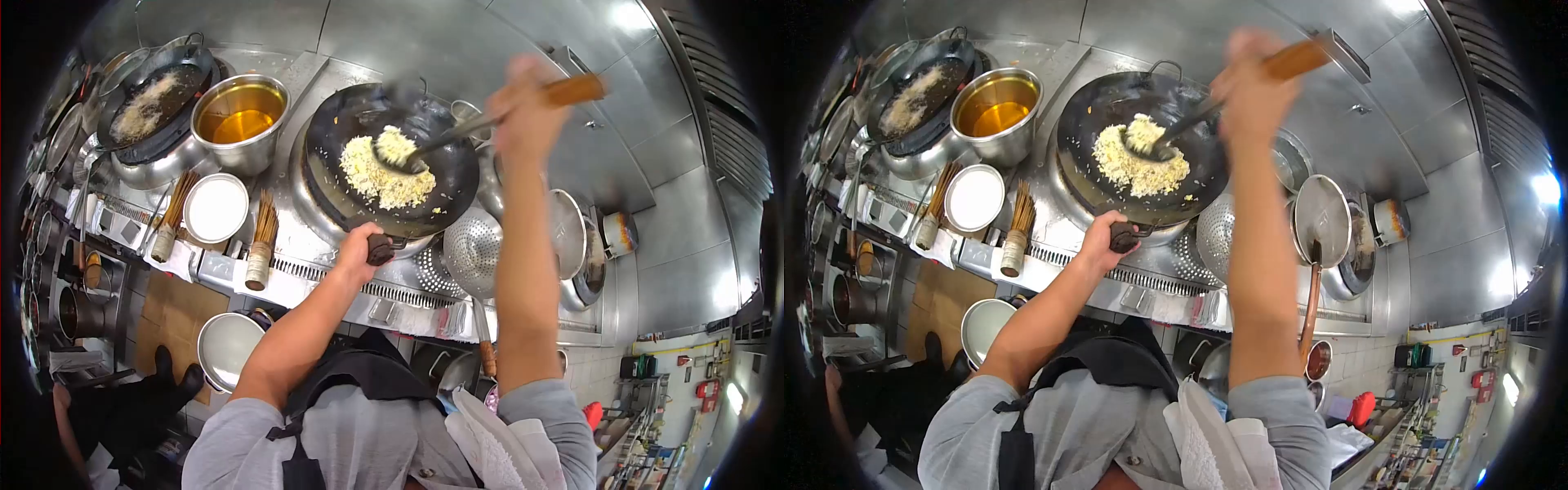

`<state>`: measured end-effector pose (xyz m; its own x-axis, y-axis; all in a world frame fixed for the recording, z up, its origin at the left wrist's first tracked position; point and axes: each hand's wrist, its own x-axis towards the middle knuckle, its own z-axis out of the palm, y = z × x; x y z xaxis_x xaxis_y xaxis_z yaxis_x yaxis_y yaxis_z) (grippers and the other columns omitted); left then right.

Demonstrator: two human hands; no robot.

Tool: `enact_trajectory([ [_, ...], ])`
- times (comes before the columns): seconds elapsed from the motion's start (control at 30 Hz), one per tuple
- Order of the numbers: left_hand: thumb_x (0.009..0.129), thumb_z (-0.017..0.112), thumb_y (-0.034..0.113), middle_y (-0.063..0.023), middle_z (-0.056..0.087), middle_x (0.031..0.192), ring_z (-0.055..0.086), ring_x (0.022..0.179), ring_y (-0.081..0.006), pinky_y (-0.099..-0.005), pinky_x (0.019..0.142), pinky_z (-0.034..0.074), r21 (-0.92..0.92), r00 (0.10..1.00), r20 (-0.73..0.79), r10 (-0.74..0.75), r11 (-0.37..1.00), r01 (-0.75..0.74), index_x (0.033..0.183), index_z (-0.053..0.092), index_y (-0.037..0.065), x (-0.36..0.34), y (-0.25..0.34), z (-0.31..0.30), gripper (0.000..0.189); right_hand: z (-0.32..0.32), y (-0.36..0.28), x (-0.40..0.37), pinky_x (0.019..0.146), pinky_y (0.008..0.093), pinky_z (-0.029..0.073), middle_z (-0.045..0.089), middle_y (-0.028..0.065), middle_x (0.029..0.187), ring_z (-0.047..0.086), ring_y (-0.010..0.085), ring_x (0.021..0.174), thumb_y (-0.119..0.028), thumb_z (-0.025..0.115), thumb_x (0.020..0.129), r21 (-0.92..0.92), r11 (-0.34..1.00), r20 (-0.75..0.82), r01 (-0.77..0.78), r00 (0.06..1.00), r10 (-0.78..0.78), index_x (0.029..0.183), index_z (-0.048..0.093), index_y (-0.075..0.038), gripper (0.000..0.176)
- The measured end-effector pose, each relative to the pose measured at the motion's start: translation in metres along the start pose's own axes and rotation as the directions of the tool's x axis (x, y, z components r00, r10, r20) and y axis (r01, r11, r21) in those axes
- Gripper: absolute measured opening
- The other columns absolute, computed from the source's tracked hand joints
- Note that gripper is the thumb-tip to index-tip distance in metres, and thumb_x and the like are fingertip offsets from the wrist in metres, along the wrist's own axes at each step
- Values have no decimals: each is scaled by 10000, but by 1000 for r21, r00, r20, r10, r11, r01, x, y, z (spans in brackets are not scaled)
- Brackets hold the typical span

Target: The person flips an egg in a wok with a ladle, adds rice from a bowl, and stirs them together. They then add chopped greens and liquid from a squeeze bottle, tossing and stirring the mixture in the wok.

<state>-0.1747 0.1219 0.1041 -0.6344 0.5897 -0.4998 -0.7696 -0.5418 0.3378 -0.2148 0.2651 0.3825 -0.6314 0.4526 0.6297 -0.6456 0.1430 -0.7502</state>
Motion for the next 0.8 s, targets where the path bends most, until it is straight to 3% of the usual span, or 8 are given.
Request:
enact_trajectory([
  [0.13,803,577,212,-110,640,845,635,754,-250,-438,661,544,76,997,66,34,996,-39,916,606,81,29,-10,-22,176,-13,52,-74,478,265,396,550,36,697,447,92,482,-67,638,908,-37,995,145,89,986,-82,1051,575,-7,168],
  [0.23,805,571,230,-90,647,845,640,785,-250,-496,732,530,129,999,16,-28,991,26,922,613,80,19,-6,-14,195,-23,37,-90,496,245,397,559,26,722,475,77,533,-57,625,917,-19,999,112,50,993,-48,1064,578,-15,160],
  [0.3,803,583,219,-113,645,822,632,736,-249,-442,687,543,4,996,53,-70,998,70,897,598,82,16,-6,-16,167,-23,30,-99,518,246,402,550,22,710,464,77,538,-62,629,917,-8,998,113,65,992,-63,1073,578,-10,173],
  [0.43,783,601,193,-114,641,807,622,705,-246,-407,632,538,-44,991,123,-51,997,56,858,587,70,-66,-19,-28,144,-44,-22,-164,569,309,425,486,27,659,458,121,549,-113,601,943,-49,989,160,138,979,-129,1102,552,-2,200],
  [0.5,744,629,187,-126,641,859,620,747,-257,-438,686,524,-38,994,35,-107,993,109,895,599,66,-111,-43,-59,196,-64,-43,-212,561,303,447,552,46,692,495,120,571,-113,621,930,103,971,202,214,952,-231,1077,583,10,195],
  [0.63,733,639,194,-123,640,872,622,762,-268,-429,677,516,7,993,-72,-97,995,98,902,597,69,-183,-96,-108,214,-93,-74,-310,686,396,507,607,105,739,563,209,648,-133,668,897,68,957,252,281,924,-289,961,611,29,183],
  [0.73,733,648,193,-109,639,872,621,755,-263,-412,639,512,-41,990,-123,-71,997,67,909,596,86,-213,-130,-123,213,-120,-86,-384,829,472,504,633,138,791,609,268,715,-102,693,866,-27,961,318,276,914,-254,964,618,11,167],
  [0.8,758,657,226,-100,637,870,615,748,-260,-412,645,510,56,998,-55,-4,998,7,909,595,94,-216,-149,-135,211,-140,-87,-431,922,493,462,657,142,877,639,294,888,-157,685,885,-167,950,359,264,914,-191,1080,581,-3,270],
])
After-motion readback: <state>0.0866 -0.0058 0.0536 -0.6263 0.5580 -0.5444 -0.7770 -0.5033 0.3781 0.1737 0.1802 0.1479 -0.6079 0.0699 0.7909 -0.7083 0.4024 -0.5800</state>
